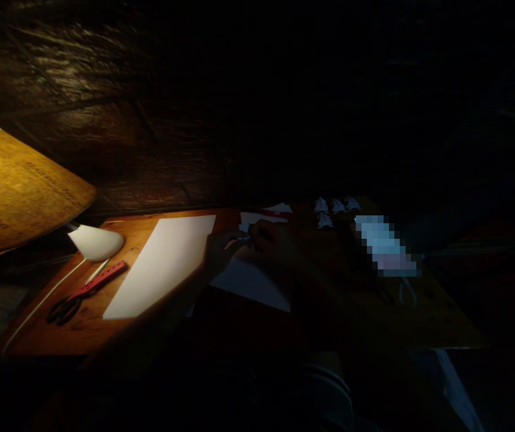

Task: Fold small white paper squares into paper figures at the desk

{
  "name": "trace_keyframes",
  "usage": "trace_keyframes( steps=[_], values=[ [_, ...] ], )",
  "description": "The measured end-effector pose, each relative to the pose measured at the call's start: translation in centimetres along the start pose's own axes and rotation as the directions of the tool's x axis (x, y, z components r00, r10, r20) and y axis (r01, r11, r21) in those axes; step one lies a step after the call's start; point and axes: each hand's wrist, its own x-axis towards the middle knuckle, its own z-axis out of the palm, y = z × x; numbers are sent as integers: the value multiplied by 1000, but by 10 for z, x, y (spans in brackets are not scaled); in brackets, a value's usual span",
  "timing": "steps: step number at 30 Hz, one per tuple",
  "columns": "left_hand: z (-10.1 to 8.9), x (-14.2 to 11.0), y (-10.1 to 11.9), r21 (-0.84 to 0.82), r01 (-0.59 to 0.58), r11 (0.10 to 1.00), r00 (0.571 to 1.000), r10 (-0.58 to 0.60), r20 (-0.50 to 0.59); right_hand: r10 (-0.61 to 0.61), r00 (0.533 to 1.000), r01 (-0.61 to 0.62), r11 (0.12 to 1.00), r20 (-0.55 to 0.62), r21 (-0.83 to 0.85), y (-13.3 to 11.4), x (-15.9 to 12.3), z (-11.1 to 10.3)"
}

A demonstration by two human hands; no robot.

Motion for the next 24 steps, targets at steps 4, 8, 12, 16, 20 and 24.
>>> trace_keyframes(
  steps=[4, 8, 12, 16, 20, 24],
  values=[
    [-1, 0, 3, 32, -38, 999, 999, 38, 16, -7, 1000, 7, 1000, 19, -30, -1, 1, -2],
    [-2, 0, 5, 80, -100, 992, 995, 98, 27, -18, 999, 22, 995, 40, -95, 0, 2, -5],
    [-2, -2, 4, 116, -101, 988, 995, 98, 28, -67, 996, 76, 982, 59, -171, -2, 2, -8],
    [-2, -3, 4, 111, -102, 989, 995, 101, 17, -104, 994, 112, 954, 42, -278, -2, 2, -8],
    [-2, -3, 5, 87, -96, 992, 995, 95, 9, -125, 991, 131, 942, 40, -309, 0, 2, -8],
    [-2, -3, 4, 71, -99, 993, 995, 98, 7, -113, 992, 124, 942, 55, -313, -5, 1, -9]
  ],
)
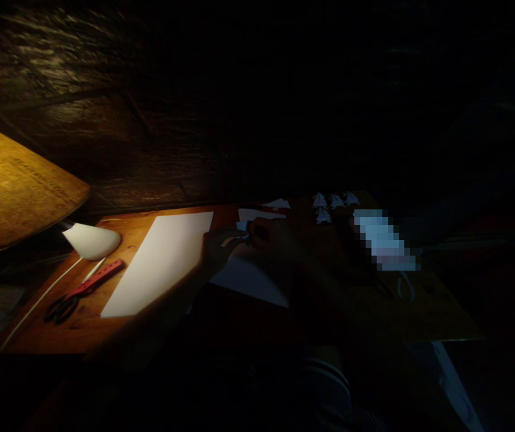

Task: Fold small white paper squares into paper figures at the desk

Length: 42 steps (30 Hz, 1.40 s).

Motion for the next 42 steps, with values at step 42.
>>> trace_keyframes(
  steps=[42],
  values=[
    [3, 3, 5, -104, 111, 988, 992, -116, -40, 77, 994, -58, 975, -82, 214, -3, -1, 5]
  ],
)
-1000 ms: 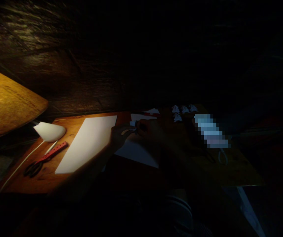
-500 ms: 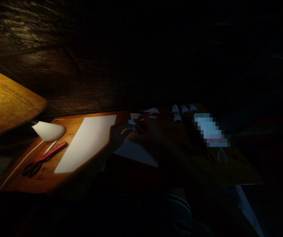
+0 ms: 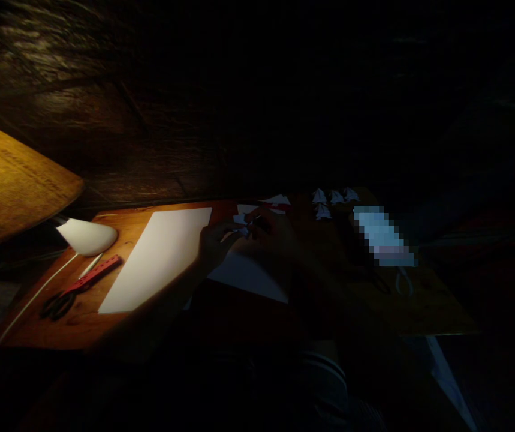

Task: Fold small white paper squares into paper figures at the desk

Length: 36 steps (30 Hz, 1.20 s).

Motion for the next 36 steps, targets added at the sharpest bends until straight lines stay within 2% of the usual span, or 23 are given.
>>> trace_keyframes(
  steps=[4, 8, 15, 22, 28, 36],
  values=[
    [-3, 1, -1, 49, -43, 998, 999, 42, 22, -43, 999, 43, 997, -6, -58, -2, 2, -5],
    [-4, 1, -1, 80, -96, 992, 994, 91, 65, -17, 999, 22, 987, 29, -160, -2, 2, -8],
    [-4, 0, -2, 88, -91, 992, 991, 82, 103, -11, 1000, 12, 967, 4, -255, -2, 2, -7],
    [-3, -2, -7, 79, -87, 993, 992, 79, 93, -67, 998, 63, 925, 1, -375, -6, 1, -8],
    [-2, -3, -5, 87, -114, 990, 989, 105, 104, -60, 997, 72, 902, 42, -427, -10, 0, -11],
    [-8, 0, 1, 238, -182, 954, 980, 156, 126, -102, 990, 138, 831, 97, -538, -9, -1, -14]
  ],
)
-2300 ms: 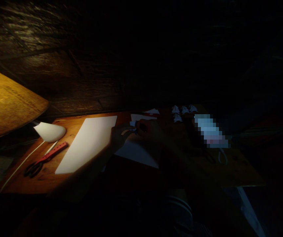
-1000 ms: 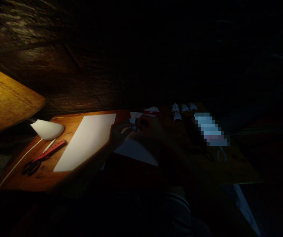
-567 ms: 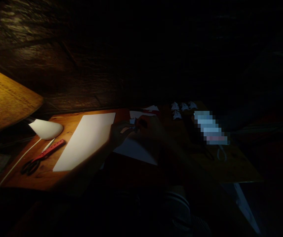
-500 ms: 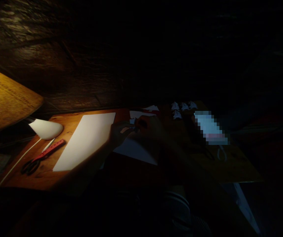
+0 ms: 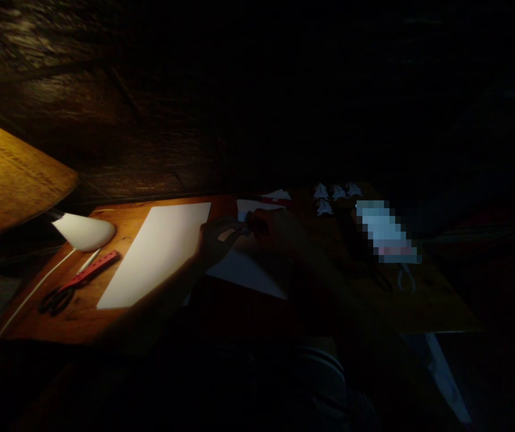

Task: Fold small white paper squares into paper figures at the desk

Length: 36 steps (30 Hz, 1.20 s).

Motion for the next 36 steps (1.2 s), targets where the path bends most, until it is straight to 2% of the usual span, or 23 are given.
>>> trace_keyframes(
  steps=[10, 17, 21, 24, 26, 29, 32, 36],
  values=[
    [-2, -1, -1, -1, -36, 999, 998, 36, 57, 52, 998, -52, 999, 46, 0, -2, 1, 1],
    [-1, -1, -1, -35, -57, 998, 997, 58, 43, 132, 991, -132, 991, 32, 13, -4, 2, 7],
    [3, 1, 0, -121, 32, 992, 999, -33, -9, 171, 984, -164, 980, -56, 113, -7, 2, 9],
    [7, 2, 0, -290, 113, 950, 988, -138, -70, 251, 954, -206, 946, -163, 252, -11, 2, 11],
    [11, 2, -1, -386, 123, 914, 983, -167, -82, 325, 929, -240, 894, -179, 379, -15, 2, 13],
    [16, 2, -3, -443, 131, 887, 978, -188, -87, 424, 900, -306, 777, -100, 550, -19, 2, 18],
    [18, 2, -4, -431, 183, 884, 961, -253, -110, 475, 880, -379, 685, 12, 622, -22, 3, 23],
    [17, 4, -3, -452, 278, 848, 926, -362, -111, 485, 869, -436, 659, 96, 613, -24, 4, 23]
  ],
)
